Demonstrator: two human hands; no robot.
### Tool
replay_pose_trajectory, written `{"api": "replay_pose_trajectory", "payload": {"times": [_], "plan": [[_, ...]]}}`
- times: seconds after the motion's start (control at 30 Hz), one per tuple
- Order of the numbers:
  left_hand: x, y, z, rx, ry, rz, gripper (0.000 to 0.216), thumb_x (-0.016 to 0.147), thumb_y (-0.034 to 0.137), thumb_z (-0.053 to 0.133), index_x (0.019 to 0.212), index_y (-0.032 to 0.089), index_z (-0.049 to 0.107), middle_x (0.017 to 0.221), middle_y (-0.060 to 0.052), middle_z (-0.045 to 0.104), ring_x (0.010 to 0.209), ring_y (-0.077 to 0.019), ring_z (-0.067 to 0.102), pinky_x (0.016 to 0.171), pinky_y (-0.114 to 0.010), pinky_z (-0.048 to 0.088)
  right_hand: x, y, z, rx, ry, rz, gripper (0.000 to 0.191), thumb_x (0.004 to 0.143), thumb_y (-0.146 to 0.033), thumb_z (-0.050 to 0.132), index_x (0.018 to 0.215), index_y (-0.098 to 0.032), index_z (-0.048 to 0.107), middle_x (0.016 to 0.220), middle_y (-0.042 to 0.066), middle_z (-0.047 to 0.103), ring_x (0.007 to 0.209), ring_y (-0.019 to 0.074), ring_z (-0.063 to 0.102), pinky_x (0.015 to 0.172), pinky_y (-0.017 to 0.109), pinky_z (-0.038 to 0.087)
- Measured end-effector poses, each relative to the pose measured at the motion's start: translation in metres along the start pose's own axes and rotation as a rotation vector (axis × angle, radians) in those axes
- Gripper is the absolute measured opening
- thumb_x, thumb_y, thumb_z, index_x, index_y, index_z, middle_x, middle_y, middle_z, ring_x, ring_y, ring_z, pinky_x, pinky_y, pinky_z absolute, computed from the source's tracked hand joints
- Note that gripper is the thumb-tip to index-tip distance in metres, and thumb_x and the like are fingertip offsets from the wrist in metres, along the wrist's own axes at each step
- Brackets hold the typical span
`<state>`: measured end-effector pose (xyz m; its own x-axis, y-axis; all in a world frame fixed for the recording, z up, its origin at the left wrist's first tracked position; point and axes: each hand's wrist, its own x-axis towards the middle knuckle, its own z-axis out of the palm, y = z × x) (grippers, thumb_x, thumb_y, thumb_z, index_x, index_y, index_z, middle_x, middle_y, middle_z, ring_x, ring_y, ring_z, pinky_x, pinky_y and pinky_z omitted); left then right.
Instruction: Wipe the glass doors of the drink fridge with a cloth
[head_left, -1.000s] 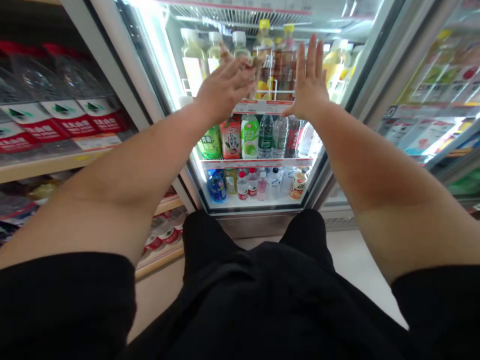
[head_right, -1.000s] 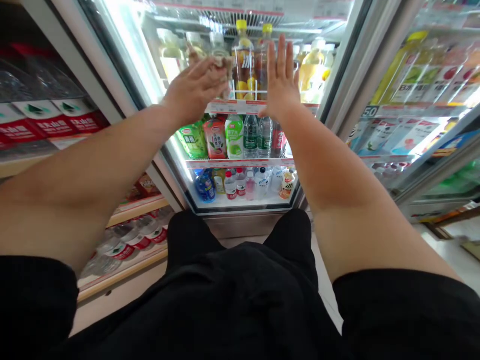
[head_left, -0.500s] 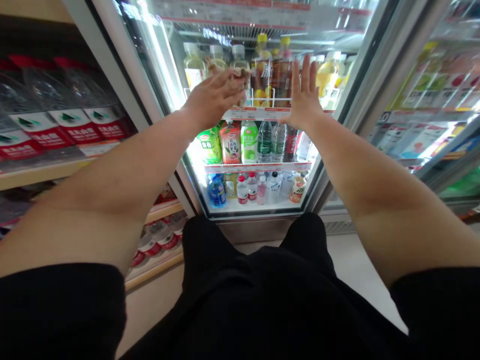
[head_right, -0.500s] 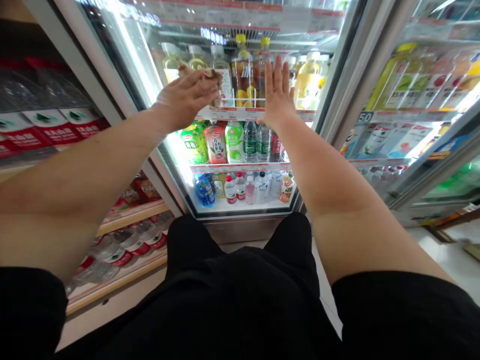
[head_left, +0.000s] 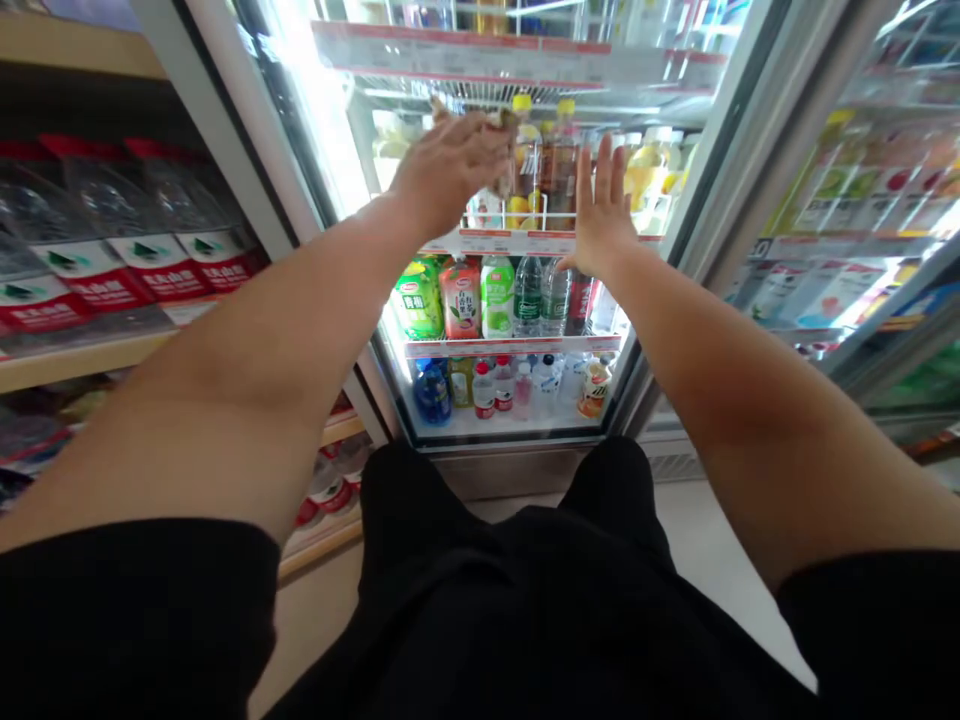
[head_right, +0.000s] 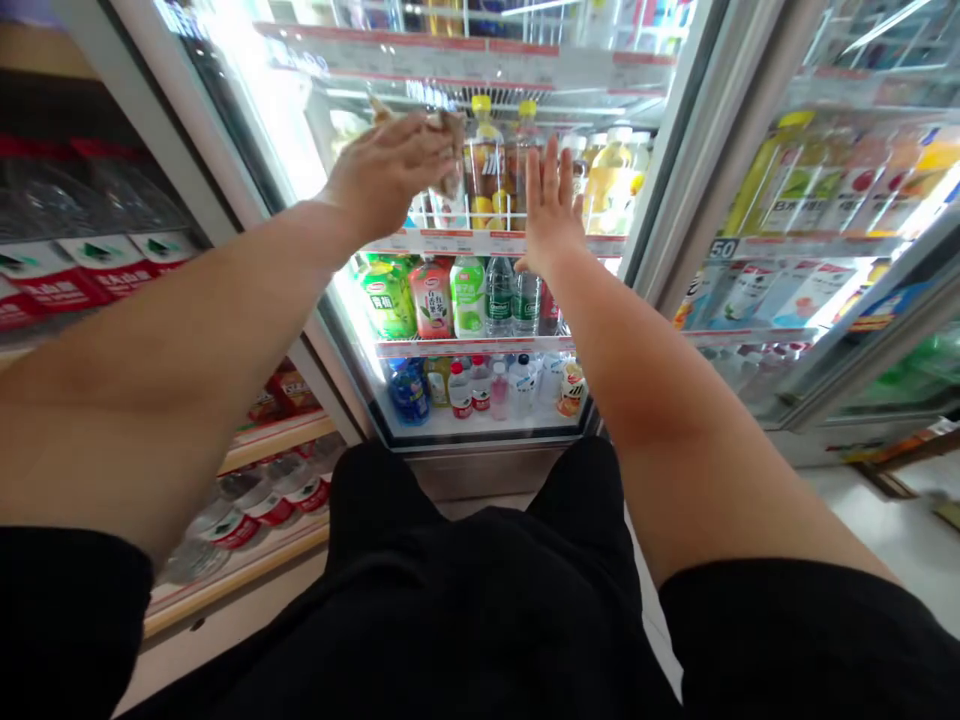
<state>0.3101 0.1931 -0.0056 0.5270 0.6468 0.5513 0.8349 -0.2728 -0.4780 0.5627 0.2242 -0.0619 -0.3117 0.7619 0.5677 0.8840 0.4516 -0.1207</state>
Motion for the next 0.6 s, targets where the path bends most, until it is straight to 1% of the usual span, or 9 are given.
{"api": "replay_pose_trajectory", "payload": {"times": [0.1,0.17,0.2,0.27,0.3,0.37,0.43,0.5,0.6], "plan": [[0.014,-0.008,-0.021,0.003,0.1,-0.234,0.05,0.112,0.017,0.031,0.161,0.017,0.036,0.175,0.006,0.021,0.156,-0.0185,0.011,0.137,-0.055,0.019,0.002,0.002,0.002,0.03,-0.002,-0.002,0.138,0.08,-0.063,0.081,0.169,-0.012,-0.013,0.176,0.009,-0.025,0.162,0.0387,-0.024,0.134,0.067,0.003],[0.019,-0.012,-0.023,-0.021,0.149,-0.412,0.052,0.113,0.019,0.032,0.164,0.016,0.029,0.176,0.008,0.015,0.155,-0.0173,0.006,0.139,-0.049,0.013,0.003,0.004,0.003,0.065,-0.005,0.004,0.139,0.08,-0.067,0.08,0.168,-0.018,-0.016,0.175,0.002,-0.027,0.162,0.0357,-0.027,0.134,0.066,0.0],[0.018,-0.009,-0.02,-0.042,0.154,-0.435,0.054,0.112,0.018,0.034,0.165,0.014,0.025,0.177,0.005,0.013,0.156,-0.0183,0.004,0.139,-0.05,0.011,0.003,0.005,0.004,0.078,-0.002,0.007,0.14,0.078,-0.067,0.081,0.168,-0.021,-0.016,0.174,-0.001,-0.028,0.162,0.0344,-0.028,0.134,0.065,-0.001],[0.009,0.007,-0.006,-0.086,0.119,-0.33,0.056,0.109,0.012,0.034,0.165,0.012,0.028,0.177,-0.001,0.015,0.16,-0.0209,0.005,0.138,-0.056,0.008,0.003,0.006,0.005,0.073,0.011,0.002,0.144,0.075,-0.066,0.084,0.168,-0.019,-0.016,0.174,-0.001,-0.029,0.162,0.0343,-0.027,0.134,0.066,0.0],[0.002,0.017,0.002,-0.103,0.086,-0.232,0.054,0.108,0.011,0.033,0.163,0.013,0.035,0.175,-0.002,0.023,0.161,-0.0202,0.01,0.138,-0.057,0.009,0.003,0.006,0.006,0.059,0.017,-0.001,0.146,0.074,-0.064,0.085,0.168,-0.018,-0.016,0.174,0.0,-0.029,0.162,0.0346,-0.026,0.134,0.066,0.001],[-0.012,0.033,0.014,-0.132,0.008,-0.056,0.05,0.109,0.017,0.031,0.153,0.023,0.053,0.167,0.005,0.043,0.16,-0.0159,0.022,0.139,-0.051,0.015,0.002,0.005,0.006,0.036,0.018,0.009,0.143,0.075,-0.062,0.084,0.168,-0.021,-0.016,0.174,-0.003,-0.029,0.163,0.0329,-0.025,0.135,0.065,0.003],[-0.017,0.035,0.017,-0.131,-0.009,0.005,0.046,0.109,0.025,0.033,0.144,0.034,0.062,0.159,0.012,0.052,0.158,-0.0141,0.03,0.138,-0.044,0.021,0.001,0.004,0.005,0.033,0.013,0.016,0.138,0.078,-0.062,0.082,0.168,-0.025,-0.016,0.174,-0.005,-0.027,0.163,0.0319,-0.024,0.135,0.063,0.003],[-0.012,0.021,0.009,-0.107,0.069,-0.049,0.047,0.106,0.031,0.041,0.15,0.033,0.057,0.164,0.012,0.045,0.159,-0.0177,0.026,0.138,-0.047,0.018,0.0,0.004,0.004,0.036,0.012,0.002,0.136,0.081,-0.062,0.081,0.169,-0.02,-0.014,0.175,-0.001,-0.026,0.164,0.0344,-0.022,0.135,0.064,0.003],[0.002,-0.007,-0.002,-0.087,0.229,-0.272,0.061,0.102,0.038,0.052,0.161,0.023,0.041,0.172,0.008,0.03,0.159,-0.0189,0.013,0.138,-0.055,0.012,-0.001,0.003,0.002,0.027,0.017,-0.01,0.135,0.083,-0.06,0.081,0.169,-0.012,-0.012,0.176,0.009,-0.024,0.163,0.0387,-0.021,0.133,0.068,0.007]]}}
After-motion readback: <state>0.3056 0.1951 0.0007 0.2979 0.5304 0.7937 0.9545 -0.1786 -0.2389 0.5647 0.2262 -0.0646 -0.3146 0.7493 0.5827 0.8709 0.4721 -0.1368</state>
